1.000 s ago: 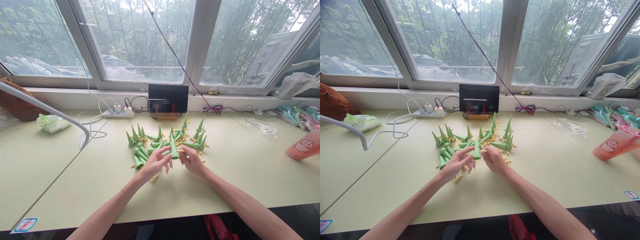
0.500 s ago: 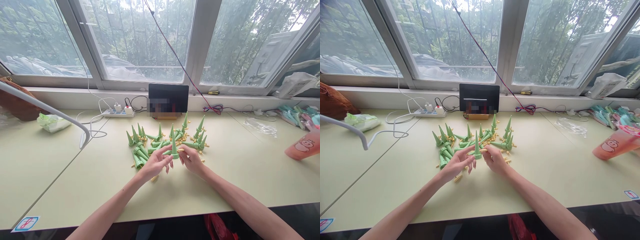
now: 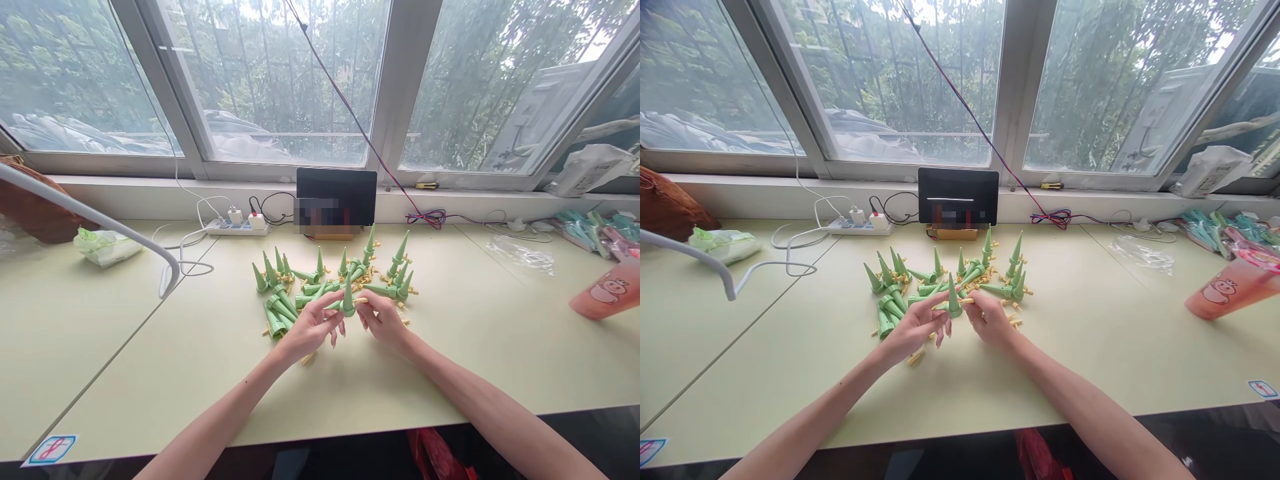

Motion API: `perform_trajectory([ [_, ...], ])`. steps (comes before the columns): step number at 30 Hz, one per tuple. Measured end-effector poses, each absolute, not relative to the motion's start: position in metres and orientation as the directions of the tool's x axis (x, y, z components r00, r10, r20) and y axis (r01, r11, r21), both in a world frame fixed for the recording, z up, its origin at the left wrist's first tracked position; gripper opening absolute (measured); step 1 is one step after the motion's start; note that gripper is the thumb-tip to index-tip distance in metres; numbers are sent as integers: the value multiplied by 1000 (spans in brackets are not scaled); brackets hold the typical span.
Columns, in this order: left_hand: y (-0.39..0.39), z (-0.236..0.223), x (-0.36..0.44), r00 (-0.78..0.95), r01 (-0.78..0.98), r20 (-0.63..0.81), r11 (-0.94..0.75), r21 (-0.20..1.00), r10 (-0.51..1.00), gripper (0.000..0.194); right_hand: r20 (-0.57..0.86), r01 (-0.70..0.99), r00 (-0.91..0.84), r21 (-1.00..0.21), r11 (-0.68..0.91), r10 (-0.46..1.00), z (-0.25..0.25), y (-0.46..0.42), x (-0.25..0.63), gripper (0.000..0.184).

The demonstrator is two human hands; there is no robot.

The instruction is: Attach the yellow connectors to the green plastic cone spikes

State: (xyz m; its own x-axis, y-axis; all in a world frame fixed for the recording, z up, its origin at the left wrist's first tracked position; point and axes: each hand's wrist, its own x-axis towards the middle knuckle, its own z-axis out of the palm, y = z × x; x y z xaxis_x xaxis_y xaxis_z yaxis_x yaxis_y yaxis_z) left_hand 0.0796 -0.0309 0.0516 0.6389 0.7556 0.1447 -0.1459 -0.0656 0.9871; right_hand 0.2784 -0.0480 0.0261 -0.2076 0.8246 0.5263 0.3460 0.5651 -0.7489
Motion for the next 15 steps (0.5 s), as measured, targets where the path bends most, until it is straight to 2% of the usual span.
perform_trajectory([
  [7, -34, 53, 80, 583, -118, 205, -168, 979, 786, 39, 528, 342, -213, -748, 569, 822, 24, -48, 280, 35],
  [15, -32, 49, 78, 574, -57, 245, -260, 964, 782, 37, 534, 348, -217, -740, 576, 817, 23, -47, 280, 36],
])
